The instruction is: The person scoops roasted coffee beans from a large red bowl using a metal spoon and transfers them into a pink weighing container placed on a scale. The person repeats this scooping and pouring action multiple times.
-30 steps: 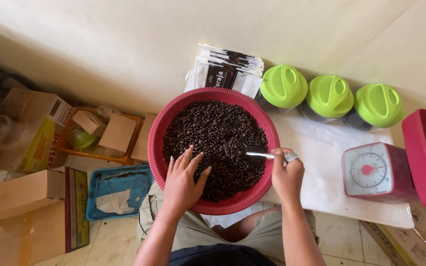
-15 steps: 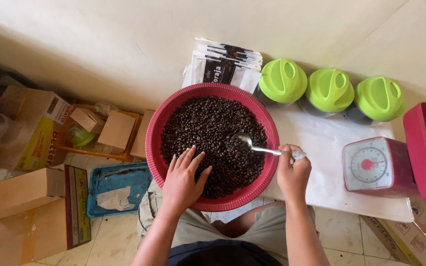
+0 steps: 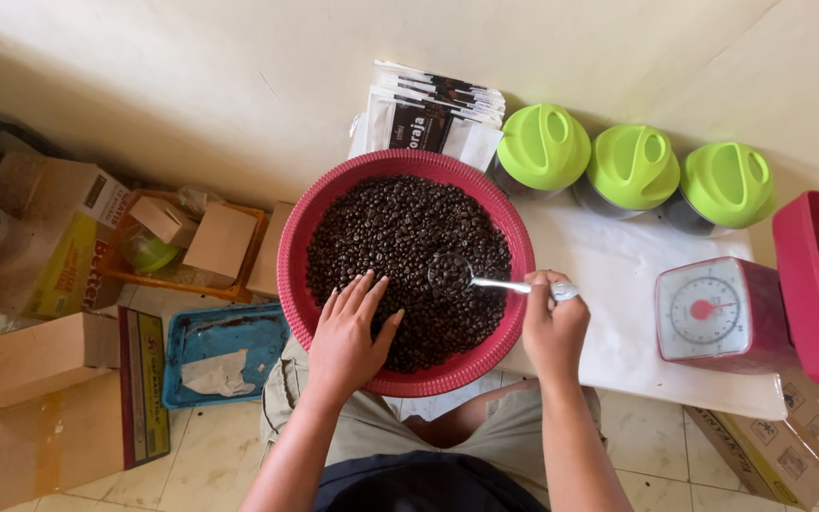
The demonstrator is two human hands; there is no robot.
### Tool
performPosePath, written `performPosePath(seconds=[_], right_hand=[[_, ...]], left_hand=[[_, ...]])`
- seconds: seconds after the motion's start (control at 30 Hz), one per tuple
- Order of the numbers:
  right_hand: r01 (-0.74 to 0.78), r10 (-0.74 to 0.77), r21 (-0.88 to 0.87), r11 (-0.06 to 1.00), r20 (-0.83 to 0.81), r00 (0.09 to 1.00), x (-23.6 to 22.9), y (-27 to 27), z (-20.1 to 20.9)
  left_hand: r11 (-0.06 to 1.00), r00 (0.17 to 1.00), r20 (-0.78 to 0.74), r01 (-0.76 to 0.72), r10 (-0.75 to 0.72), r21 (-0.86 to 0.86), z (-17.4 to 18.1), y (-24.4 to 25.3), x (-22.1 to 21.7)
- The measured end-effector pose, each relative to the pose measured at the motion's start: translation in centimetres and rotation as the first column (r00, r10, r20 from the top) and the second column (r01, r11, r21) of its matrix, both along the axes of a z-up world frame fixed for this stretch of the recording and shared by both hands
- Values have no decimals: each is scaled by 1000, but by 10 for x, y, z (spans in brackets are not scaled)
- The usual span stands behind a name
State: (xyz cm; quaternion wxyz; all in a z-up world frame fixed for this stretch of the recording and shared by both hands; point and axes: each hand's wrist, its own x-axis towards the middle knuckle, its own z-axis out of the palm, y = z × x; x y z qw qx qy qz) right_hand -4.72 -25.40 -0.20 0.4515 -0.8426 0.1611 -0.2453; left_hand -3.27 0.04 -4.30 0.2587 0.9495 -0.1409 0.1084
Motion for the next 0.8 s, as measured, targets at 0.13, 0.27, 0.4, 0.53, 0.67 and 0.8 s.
performPosePath(seconds=[0.13,0.27,0.4,0.53,0.67,0.8], right_hand=[[-13,13,-41,999,-8,1000,2,1,1],[-13,12,-40,999,-21,1000,0,2,-1],[36,-35,-45,998,11,999,1,-4,-5],[0,0,-56,998,2,1000,0,5,5],[7,-5,-48,999,31,1000,3,5,5],[13,-10,-50,999,47,999,3,3,5]], left_hand=[[1000,999,31,10,-10,-18,-1,2,-2],[999,998,62,21,-19,-36,-2,2,-2],[998,997,76,33,-30,-47,-6,4,0],[997,997,76,35,-30,-67,-2,5,-1],[994,996,89,22,-13,-103,-1,5,0],[993,994,105,17,-4,-118,-5,5,-1]])
